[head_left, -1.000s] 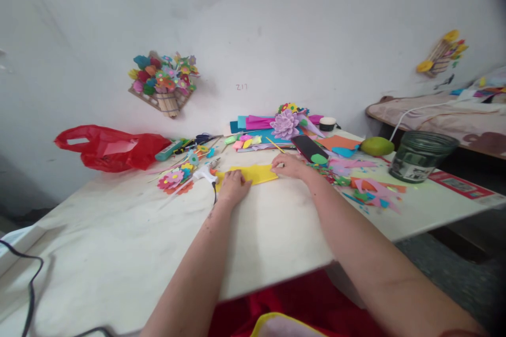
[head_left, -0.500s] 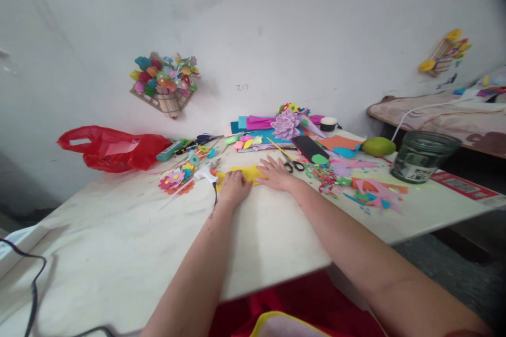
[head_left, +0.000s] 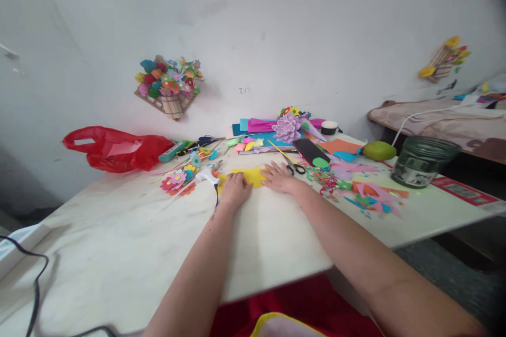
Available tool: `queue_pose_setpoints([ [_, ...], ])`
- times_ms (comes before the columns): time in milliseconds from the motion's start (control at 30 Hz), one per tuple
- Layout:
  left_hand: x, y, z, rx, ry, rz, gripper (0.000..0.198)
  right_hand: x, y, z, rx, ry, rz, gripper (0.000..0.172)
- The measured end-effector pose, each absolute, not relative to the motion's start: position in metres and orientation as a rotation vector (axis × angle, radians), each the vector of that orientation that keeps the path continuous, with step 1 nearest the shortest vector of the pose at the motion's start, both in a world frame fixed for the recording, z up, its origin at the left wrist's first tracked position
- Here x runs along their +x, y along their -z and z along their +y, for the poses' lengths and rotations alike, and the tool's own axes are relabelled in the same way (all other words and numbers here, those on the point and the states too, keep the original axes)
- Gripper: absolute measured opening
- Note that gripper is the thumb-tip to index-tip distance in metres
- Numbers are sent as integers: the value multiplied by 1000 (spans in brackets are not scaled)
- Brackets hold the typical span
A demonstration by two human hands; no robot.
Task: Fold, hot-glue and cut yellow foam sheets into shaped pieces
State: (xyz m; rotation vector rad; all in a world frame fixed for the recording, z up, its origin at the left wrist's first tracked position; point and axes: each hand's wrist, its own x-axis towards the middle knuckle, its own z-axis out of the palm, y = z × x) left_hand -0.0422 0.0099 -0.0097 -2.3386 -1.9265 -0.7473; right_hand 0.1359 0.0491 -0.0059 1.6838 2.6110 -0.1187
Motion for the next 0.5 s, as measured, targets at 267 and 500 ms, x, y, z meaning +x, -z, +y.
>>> queue_pose_setpoints([
  [267,-45,11,10,-2363,799,-1959,11,152,1,46,1745,-16,2630,52],
  [500,-45,14,13,-2348,841,-1991,21,119,1,34,1593,-81,2899,53],
])
